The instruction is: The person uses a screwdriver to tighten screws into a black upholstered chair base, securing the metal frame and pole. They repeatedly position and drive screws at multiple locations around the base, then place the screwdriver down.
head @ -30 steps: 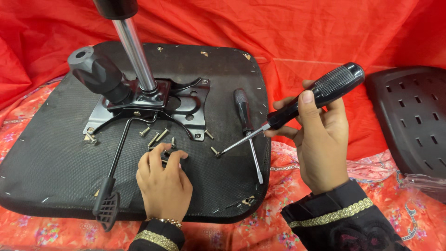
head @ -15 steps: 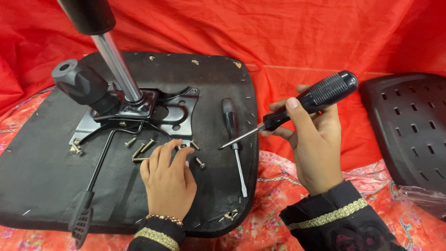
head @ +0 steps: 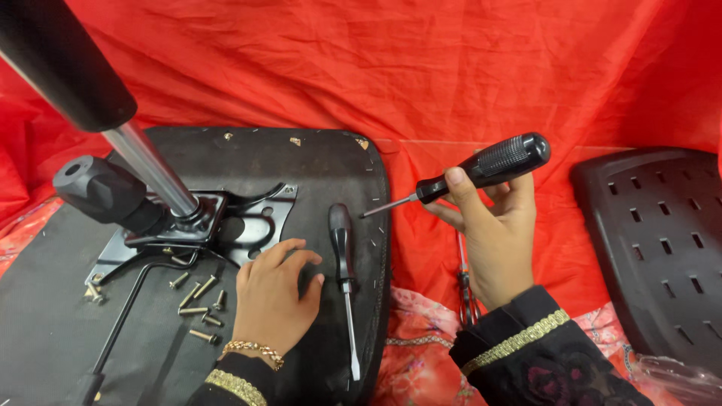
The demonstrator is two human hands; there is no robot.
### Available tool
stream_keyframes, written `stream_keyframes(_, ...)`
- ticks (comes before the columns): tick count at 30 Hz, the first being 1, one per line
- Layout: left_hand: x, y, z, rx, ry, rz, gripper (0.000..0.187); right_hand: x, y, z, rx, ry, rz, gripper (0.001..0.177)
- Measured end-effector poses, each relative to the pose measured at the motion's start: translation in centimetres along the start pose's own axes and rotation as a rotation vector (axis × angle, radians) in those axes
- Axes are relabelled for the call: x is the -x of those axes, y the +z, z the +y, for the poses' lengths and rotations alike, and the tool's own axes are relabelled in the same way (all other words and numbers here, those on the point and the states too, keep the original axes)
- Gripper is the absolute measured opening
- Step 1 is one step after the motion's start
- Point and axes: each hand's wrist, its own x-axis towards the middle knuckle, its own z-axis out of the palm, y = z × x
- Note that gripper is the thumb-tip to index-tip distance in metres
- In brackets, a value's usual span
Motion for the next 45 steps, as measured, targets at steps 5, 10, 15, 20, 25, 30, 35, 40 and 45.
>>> stream_keyframes(5,-4.6,1.2,-0.5,0.053,0.053,-0.065,0.030,-4.3,0.1,2.7,-0.061,0.062,-0.015,0.039)
stream_keyframes(10,-9.4,3.5,-2.1,0.070,0.087,-0.080,0.037,-8.9,1.1,5.5,-0.053,0.022,-0.021,0.045)
stream_keyframes(15,-11.3,6.2,-2.6,0.044,-0.082,-0.309,0.052,-12.6,1.4,8.8,0.023,-0.027,-0.007,0.046)
stream_keyframes(20,-10.9,5.4,-2.6,0.048,-0.141,-0.348,0.051,-14.2,1.8,10.7,0.098,-0.023,-0.020,0.044)
stream_keyframes(25,-11.3,4.6,-2.3,0.062,-0.150,-0.341,0.048,-14.9,2.3,11.8,0.116,-0.041,-0.052,0.053)
stream_keyframes(30,-11.6,4.2,-1.9,0.036,-0.119,-0.360,0.048,-15.2,3.0,12.2,0.310,-0.092,-0.083,0.044)
stream_keyframes(35,-11.5,4.1,-1.8,0.013,-0.109,-0.350,0.047,-16.2,3.8,11.7,0.445,-0.202,-0.164,0.041)
stream_keyframes(40,-11.8,3.5,-1.9,0.009,-0.038,-0.321,0.046,-18.4,4.8,11.0,0.571,-0.309,-0.304,0.041)
stream_keyframes(45,-14.4,2.5,-2.4,0.002,-0.254,-0.497,0.044,-20.2,5.9,10.2,0.730,-0.242,-0.368,0.029)
